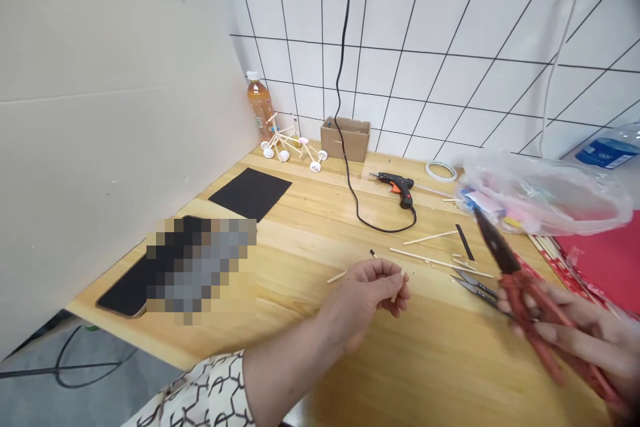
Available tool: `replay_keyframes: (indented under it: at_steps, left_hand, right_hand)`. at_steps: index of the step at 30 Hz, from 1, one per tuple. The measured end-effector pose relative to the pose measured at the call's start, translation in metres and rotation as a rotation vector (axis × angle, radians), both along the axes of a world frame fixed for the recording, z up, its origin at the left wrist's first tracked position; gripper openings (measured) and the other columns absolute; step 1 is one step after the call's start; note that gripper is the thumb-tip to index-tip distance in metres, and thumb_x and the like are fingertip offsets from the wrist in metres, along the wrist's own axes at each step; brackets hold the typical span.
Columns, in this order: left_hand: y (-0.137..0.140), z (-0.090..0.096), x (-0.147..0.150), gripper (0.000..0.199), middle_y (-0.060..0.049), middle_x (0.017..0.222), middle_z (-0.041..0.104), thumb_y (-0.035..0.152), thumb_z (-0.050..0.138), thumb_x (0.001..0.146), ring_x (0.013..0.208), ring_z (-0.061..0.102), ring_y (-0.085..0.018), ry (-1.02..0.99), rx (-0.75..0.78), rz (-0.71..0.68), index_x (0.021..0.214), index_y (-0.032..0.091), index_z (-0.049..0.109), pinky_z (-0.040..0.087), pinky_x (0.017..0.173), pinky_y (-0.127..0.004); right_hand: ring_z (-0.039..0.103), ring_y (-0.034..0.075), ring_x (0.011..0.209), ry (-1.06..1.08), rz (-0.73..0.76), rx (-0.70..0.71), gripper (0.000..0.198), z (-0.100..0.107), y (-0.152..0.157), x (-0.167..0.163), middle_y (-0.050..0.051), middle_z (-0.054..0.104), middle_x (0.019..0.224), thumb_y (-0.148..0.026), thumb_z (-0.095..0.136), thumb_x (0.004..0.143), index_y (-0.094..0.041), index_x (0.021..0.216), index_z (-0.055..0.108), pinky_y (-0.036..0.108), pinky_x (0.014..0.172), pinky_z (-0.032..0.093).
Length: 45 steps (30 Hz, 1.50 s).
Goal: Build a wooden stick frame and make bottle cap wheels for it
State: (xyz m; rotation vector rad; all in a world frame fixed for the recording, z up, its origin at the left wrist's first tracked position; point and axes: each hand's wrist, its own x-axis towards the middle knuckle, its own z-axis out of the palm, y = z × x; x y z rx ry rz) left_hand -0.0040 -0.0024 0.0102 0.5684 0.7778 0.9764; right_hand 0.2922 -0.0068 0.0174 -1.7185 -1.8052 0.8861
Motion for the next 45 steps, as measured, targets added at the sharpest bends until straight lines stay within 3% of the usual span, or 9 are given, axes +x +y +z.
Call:
replay_keyframes:
  at_steps: [1, 4, 6, 9, 15, 20, 28, 45]
  left_hand:
    - [0.001, 0.000, 0.000, 0.029, -0.001, 0.063, 0.059, 0.036, 0.074, 0.065, 0.055, 0.050, -0.008, 0.004, 0.004, 0.006, 0.070, 0.012, 0.058, 0.037, 0.055, -0.022]
    - [0.002, -0.001, 0.000, 0.029, 0.000, 0.062, 0.058, 0.037, 0.072, 0.066, 0.054, 0.049, -0.008, 0.035, 0.024, 0.025, 0.071, 0.012, 0.058, 0.037, 0.053, -0.021]
    - [0.003, 0.000, -0.001, 0.028, 0.000, 0.061, 0.058, 0.037, 0.071, 0.067, 0.053, 0.049, -0.007, 0.058, 0.044, 0.040, 0.071, 0.013, 0.057, 0.036, 0.052, -0.020]
    - [0.004, 0.003, -0.001, 0.029, 0.001, 0.059, 0.058, 0.038, 0.070, 0.067, 0.050, 0.047, -0.006, 0.091, 0.069, 0.060, 0.071, 0.013, 0.057, 0.035, 0.050, -0.020]
    - [0.004, 0.005, -0.002, 0.028, 0.003, 0.056, 0.056, 0.038, 0.067, 0.069, 0.044, 0.043, -0.004, 0.153, 0.066, 0.038, 0.070, 0.014, 0.055, 0.029, 0.043, -0.017]
    - [0.003, 0.005, -0.001, 0.022, 0.004, 0.054, 0.054, 0.033, 0.063, 0.072, 0.042, 0.042, -0.003, 0.192, 0.093, 0.015, 0.069, 0.014, 0.053, 0.030, 0.041, -0.017]
    - [0.001, 0.008, -0.002, 0.014, 0.005, 0.050, 0.052, 0.027, 0.057, 0.074, 0.040, 0.040, -0.004, 0.270, 0.102, -0.047, 0.070, 0.015, 0.052, 0.031, 0.041, -0.017]
    - [0.001, 0.004, -0.003, 0.009, 0.005, 0.053, 0.050, 0.022, 0.052, 0.079, 0.041, 0.035, -0.005, 0.390, 0.117, -0.118, 0.072, 0.016, 0.051, 0.026, 0.039, -0.018]
  right_hand:
    - [0.065, 0.033, 0.091, 0.219, 0.032, -0.171, 0.029, 0.003, -0.002, -0.014, 0.012, 0.068, 0.104, -0.039, 0.052, 0.077, -0.036, 0.103, 0.065, 0.038, 0.071, 0.055]
    - [0.061, 0.038, 0.101, 0.573, 0.125, -0.428, 0.041, 0.005, -0.008, -0.051, 0.009, 0.065, 0.114, -0.038, 0.060, 0.069, -0.036, 0.109, 0.065, 0.047, 0.083, 0.051]
    - [0.058, 0.036, 0.107, 0.732, 0.152, -0.493, 0.041, 0.003, -0.011, -0.066, 0.006, 0.064, 0.118, -0.034, 0.059, 0.070, -0.037, 0.111, 0.064, 0.048, 0.088, 0.048]
    - [0.055, 0.032, 0.113, 0.800, 0.127, -0.548, 0.042, -0.005, -0.015, -0.070, 0.007, 0.061, 0.123, -0.028, 0.060, 0.071, -0.034, 0.113, 0.063, 0.048, 0.095, 0.042]
    - [0.047, 0.033, 0.120, 0.611, 0.050, -0.511, 0.056, -0.019, -0.026, -0.052, 0.009, 0.052, 0.132, -0.040, 0.067, 0.068, -0.032, 0.122, 0.057, 0.049, 0.098, 0.039]
    - [0.046, 0.031, 0.121, 0.556, -0.037, -0.485, 0.051, -0.015, -0.038, -0.063, 0.005, 0.053, 0.132, -0.036, 0.070, 0.067, -0.034, 0.117, 0.060, 0.045, 0.101, 0.036]
    - [0.053, 0.031, 0.115, 0.324, 0.235, -0.390, 0.052, -0.022, -0.028, -0.053, 0.007, 0.059, 0.125, -0.035, 0.065, 0.073, -0.033, 0.123, 0.055, 0.042, 0.093, 0.046]
    - [0.049, 0.026, 0.120, 0.158, 0.338, -0.244, 0.047, -0.016, -0.028, -0.069, 0.004, 0.052, 0.133, -0.033, 0.060, 0.080, -0.034, 0.126, 0.050, 0.034, 0.098, 0.040]
